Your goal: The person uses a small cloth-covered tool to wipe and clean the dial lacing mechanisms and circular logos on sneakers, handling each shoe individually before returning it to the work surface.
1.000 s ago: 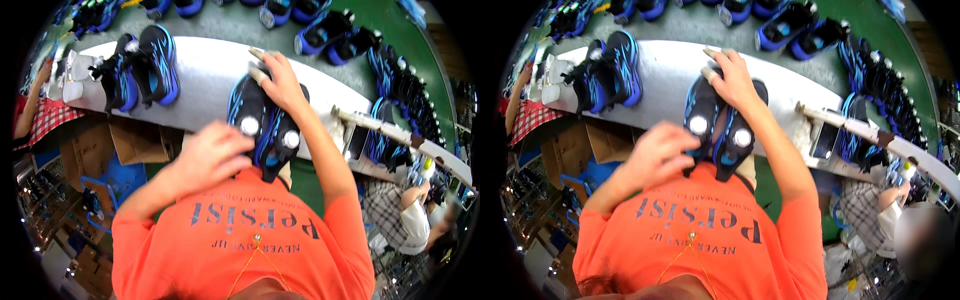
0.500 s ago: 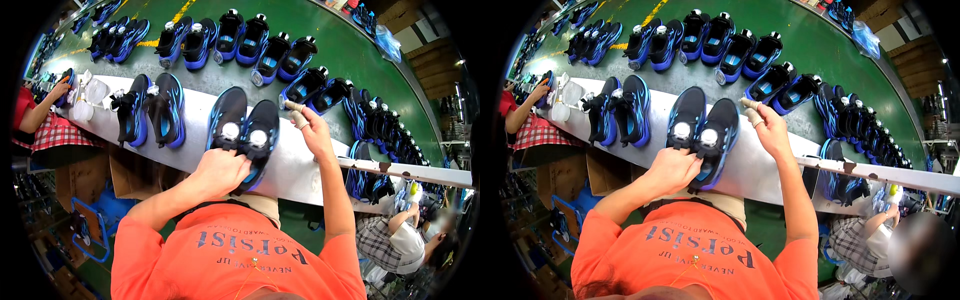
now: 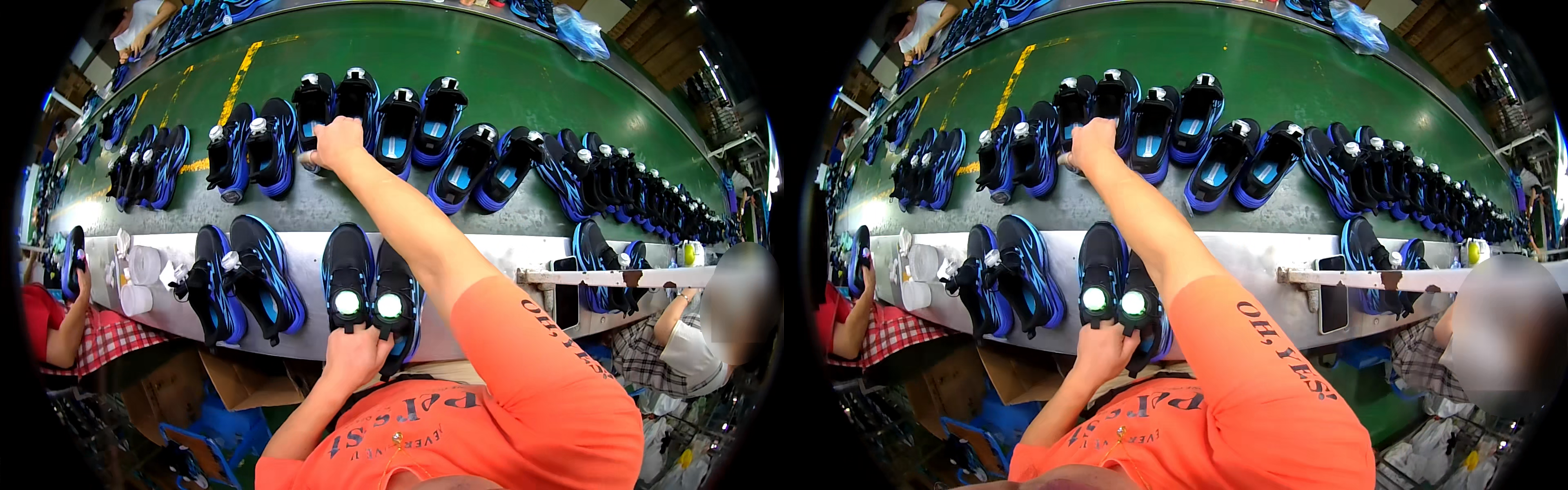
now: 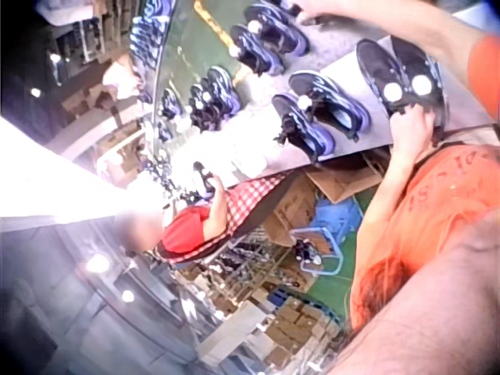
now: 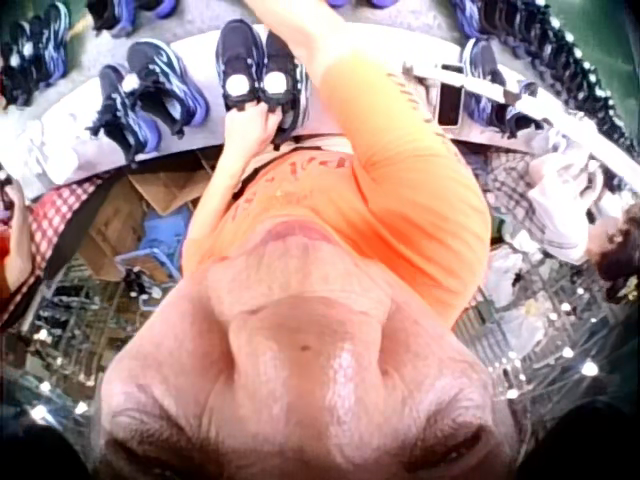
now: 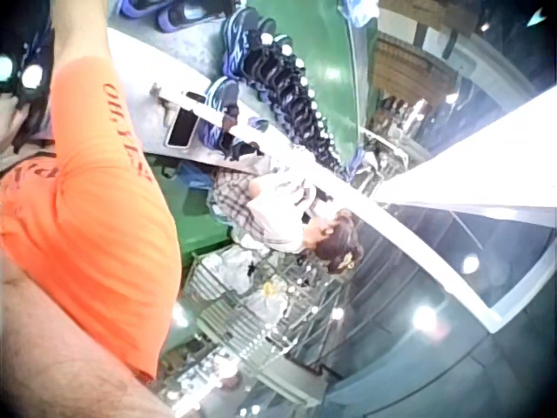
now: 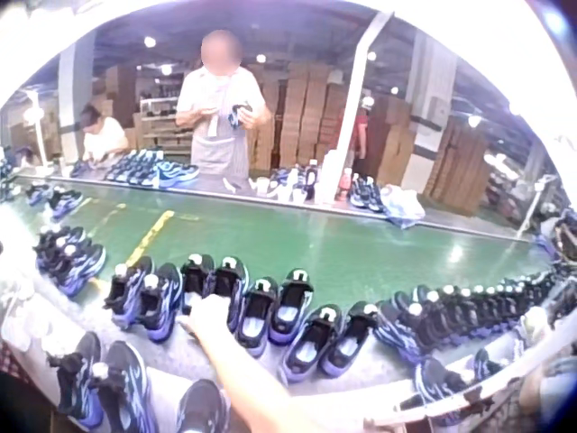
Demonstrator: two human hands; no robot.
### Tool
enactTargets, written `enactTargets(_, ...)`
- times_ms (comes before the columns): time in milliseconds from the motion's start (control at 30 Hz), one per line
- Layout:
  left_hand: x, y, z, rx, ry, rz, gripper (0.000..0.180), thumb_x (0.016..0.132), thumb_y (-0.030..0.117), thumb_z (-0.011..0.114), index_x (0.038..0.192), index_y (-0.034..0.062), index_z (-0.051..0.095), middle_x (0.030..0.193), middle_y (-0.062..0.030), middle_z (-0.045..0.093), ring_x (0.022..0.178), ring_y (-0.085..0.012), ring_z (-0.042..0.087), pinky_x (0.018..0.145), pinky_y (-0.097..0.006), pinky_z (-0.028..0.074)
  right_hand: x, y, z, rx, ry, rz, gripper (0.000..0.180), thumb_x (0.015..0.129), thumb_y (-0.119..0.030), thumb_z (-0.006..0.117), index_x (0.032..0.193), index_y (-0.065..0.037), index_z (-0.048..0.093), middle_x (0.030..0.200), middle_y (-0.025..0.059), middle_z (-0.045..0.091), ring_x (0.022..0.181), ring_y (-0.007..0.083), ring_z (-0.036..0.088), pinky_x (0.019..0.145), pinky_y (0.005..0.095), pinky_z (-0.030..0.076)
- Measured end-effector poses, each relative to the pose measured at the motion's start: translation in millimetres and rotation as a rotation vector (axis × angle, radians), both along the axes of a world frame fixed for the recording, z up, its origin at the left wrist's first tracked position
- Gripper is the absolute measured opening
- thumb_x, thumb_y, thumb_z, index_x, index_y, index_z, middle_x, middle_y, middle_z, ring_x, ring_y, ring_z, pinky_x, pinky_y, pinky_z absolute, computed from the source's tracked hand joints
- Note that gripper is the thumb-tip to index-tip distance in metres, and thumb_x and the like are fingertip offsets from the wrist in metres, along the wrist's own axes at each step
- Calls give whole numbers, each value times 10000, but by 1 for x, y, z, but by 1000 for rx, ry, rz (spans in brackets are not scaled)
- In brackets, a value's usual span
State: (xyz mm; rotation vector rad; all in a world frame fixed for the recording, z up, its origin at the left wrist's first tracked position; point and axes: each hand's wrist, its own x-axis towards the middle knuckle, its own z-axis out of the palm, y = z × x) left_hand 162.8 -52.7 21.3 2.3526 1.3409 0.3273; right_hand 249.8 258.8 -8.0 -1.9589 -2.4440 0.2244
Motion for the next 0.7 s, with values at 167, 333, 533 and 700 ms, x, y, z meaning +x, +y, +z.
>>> enactTargets(167,-5,0,2,-41,-43,11,176,804,230,645,743,65,657,678,-120,582,570,-310,592,510,-412,484,49,-31,0,59,301,46,611,728,-686,622,1056,-181,721,932,109,709,949,290,668,785,419,531)
enactTargets(333,-6,13,6,-122,-48,-46,246,837,224,577,682,36,612,605,-157,587,569,-337,604,514,-437,481,89,-29,14,49,411,-72,637,755,-658,620,1094,-126,709,1016,159,698,980,318,656,843,402,515)
enactTargets(533,-2,68,30,2,-19,-31,290,877,224,498,672,49,604,650,-177,624,617,-357,626,556,-473,492,133,-12,78,-36,1366,-259,595,817,-532,683,1004,32,698,809,53,665,724,113,580,649,277,474)
enactTargets(700,-7,201,25,200,234,4,258,860,234,522,748,67,683,770,-173,675,754,-384,658,698,-483,538,179,-116,155,26,1460,-86,458,947,-377,587,1163,25,628,1050,41,664,895,112,616,801,264,487)
